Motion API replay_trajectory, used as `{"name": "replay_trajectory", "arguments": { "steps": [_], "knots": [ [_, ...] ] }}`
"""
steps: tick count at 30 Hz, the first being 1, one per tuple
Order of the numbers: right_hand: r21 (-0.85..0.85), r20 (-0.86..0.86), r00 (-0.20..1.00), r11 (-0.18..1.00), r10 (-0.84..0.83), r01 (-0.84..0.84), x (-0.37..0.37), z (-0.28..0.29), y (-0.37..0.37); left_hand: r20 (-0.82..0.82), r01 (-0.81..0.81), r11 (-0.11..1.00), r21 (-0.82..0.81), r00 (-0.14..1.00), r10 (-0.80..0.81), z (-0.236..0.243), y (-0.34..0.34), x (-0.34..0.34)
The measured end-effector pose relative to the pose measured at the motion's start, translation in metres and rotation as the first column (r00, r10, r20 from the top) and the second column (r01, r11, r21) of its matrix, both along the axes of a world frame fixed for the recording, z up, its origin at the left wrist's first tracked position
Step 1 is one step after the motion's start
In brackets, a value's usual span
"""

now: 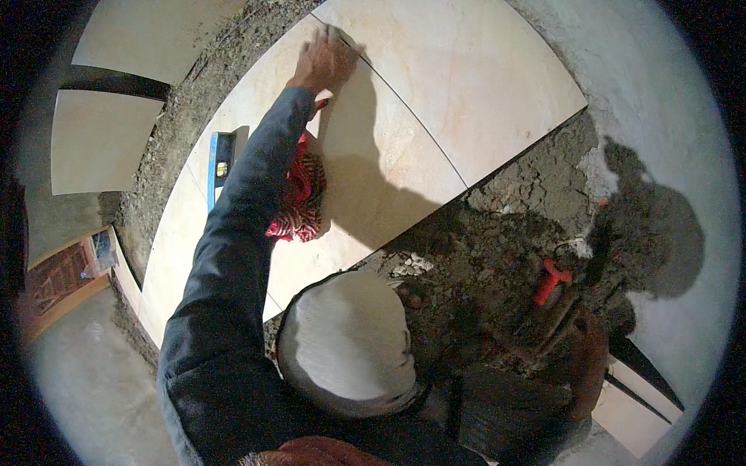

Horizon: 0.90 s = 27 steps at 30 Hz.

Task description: The person spreads mortar on the floor with a trowel, positions tiles, and uses a hammer and a level to align them before wiping the surface with a cloth and using a hammer and chisel on the concrete edge.

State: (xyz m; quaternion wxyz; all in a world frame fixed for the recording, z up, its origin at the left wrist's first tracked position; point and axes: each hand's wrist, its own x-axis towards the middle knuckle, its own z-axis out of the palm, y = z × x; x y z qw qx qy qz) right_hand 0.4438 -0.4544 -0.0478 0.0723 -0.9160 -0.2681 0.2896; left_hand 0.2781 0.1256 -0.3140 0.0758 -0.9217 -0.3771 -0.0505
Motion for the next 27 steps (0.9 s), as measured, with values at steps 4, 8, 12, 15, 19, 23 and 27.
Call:
{"name": "replay_trajectory", "arguments": {
  "steps": [4, 8, 12, 15, 19, 23, 27],
  "knots": [
    [-0.058, 0.008, 0.999, 0.998, -0.032, 0.033, 0.017, -0.014, -0.034, 0.023, 0.290, 0.892, -0.347, 0.953, -0.301, 0.091, -0.110, -0.074],
    [-0.122, 0.049, 0.998, 0.992, -0.030, 0.036, 0.017, -0.021, -0.043, -0.217, -0.114, 0.906, -0.408, 0.976, 0.025, 0.154, -0.223, -0.145],
    [-0.095, -0.022, 0.999, 0.995, 0.022, -0.024, 0.028, -0.034, -0.043, -0.001, -0.114, 0.927, -0.357, 0.993, 0.122, 0.104, -0.235, -0.200],
    [-0.084, -0.041, 0.998, 0.995, 0.055, -0.059, 0.030, -0.035, -0.046, 0.309, 0.024, 0.962, -0.273, 0.949, 0.064, 0.078, -0.157, -0.178],
    [-0.131, -0.135, 0.990, 0.991, -0.025, 0.007, 0.027, -0.027, -0.030, 0.456, -0.024, 0.991, -0.135, 0.886, 0.084, 0.056, -0.025, -0.104],
    [-0.069, -0.055, 0.996, 0.995, 0.066, -0.070, 0.023, -0.028, -0.054, 0.275, -0.269, 0.958, -0.101, 0.918, 0.287, 0.061, 0.000, 0.000],
    [-0.094, -0.029, 0.999, 0.995, 0.015, -0.017, 0.027, -0.028, -0.052, 0.576, 0.269, 0.813, -0.516, 0.811, 0.098, 0.068, -0.017, 0.029]
  ]
}}
